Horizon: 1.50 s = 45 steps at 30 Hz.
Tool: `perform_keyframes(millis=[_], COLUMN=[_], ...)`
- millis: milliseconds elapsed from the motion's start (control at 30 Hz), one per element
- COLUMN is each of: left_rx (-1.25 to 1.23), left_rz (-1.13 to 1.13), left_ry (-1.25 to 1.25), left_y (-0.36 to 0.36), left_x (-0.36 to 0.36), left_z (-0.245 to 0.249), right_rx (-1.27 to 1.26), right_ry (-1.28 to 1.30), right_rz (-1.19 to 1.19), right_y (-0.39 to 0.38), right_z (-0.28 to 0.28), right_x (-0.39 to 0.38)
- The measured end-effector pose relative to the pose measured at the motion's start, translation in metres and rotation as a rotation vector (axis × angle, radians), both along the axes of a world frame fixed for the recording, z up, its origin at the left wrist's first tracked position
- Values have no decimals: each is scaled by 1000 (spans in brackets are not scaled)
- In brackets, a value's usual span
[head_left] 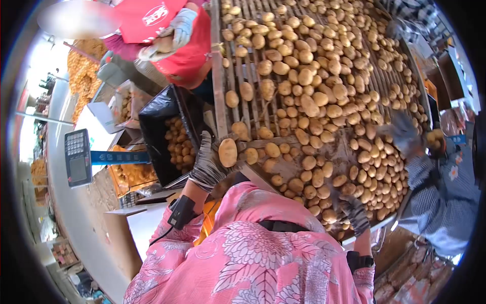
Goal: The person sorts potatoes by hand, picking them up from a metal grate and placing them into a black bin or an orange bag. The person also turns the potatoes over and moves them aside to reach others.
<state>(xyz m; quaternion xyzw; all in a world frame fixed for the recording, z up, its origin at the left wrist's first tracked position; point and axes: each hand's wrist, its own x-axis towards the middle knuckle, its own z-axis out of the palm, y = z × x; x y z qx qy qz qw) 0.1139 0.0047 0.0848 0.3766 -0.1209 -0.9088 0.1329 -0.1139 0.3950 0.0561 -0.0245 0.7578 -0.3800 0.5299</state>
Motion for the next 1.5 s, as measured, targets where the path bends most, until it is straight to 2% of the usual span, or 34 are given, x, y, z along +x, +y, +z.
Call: perform_keyframes(millis=[100,133,167,200,267,367,400,467,500,533,600,667,733,767,867,933,967,1000,1067,1100,1200,1233,1267,1333,1367,1400,1433,1467,1500], left_rx=[-506,-509,-693,-876,-952,-1413,-1412,-2229,-2331,-2341,-2121,-2152,-2286,-2294,-2136,-1998,-1975,-1985,-2061,-2084,-2110,-1776,-1777,-1914,-1874,-1884,-1771,-1645,-1330], left_rz=[-308,-311,-406,-500,-477,-754,-751,-824,-921,-907,-1605,-1560,-1266,-1223,-1392,-1545,-1532,-1541,-1750,-1688,-1742,-1780,-1770,-1899,-1704,-1702,-1478,-1265,-1243], left_ry=[121,128,-31,-194,-194,-604,-609,-620,-592,-588,-780,-786,-979,-1064,-1131,-1108,-1001,-985,-939,-842,-718,-881,-893,-729,-613,-611,-518,-426,-449], left_y=[10,10,8,6,-12,-37,-39,-41,-45,-45,-45,-59,-67,-75,-96,-99,-99,-94,-82,-85,-87,-79,-81,-84,-88,-93,-97,-87,-79], left_x=[-10,-10,-9,-8,1,-7,-15,-34,-41,-52,-76,-90,-106,-113,-137,-153,-154,-159,-154,-150,-139,-146,-145,-144,-138,-131,-125,-127,-127], left_z=[-16,-14,-11,-9,-15,-1,1,3,-2,2,14,5,13,7,2,-3,-7,-17,-29,-32,-23,-4,-1,1,-1,-6,-13,4,24], right_rx=[-65,18,103,104,209,202,239,214,193,193,148,88,49,54,14,25,37,46,139,130,151,94,85,41,50,49,10,-26,-23], right_ry=[57,247,435,440,569,603,595,595,596,609,477,566,550,557,613,583,678,677,764,757,655,668,674,693,674,679,648,615,616], right_rz=[88,345,603,598,726,696,692,658,618,614,462,476,406,399,423,371,418,404,438,432,362,335,341,315,315,309,291,271,260], right_y=[5,2,0,-1,-8,-15,-18,-15,-12,-12,-8,9,15,17,20,25,27,30,27,27,26,28,28,30,23,23,25,25,26], right_z=[-10,-13,-13,-12,-2,8,13,6,4,8,17,1,-7,-6,-8,-9,-9,-9,-10,-9,-13,-17,-22,-26,-14,-15,-17,-17,-14], right_x=[12,14,15,18,23,27,28,29,29,30,35,38,40,41,42,43,44,44,50,50,50,50,49,46,45,42,40,41,40])
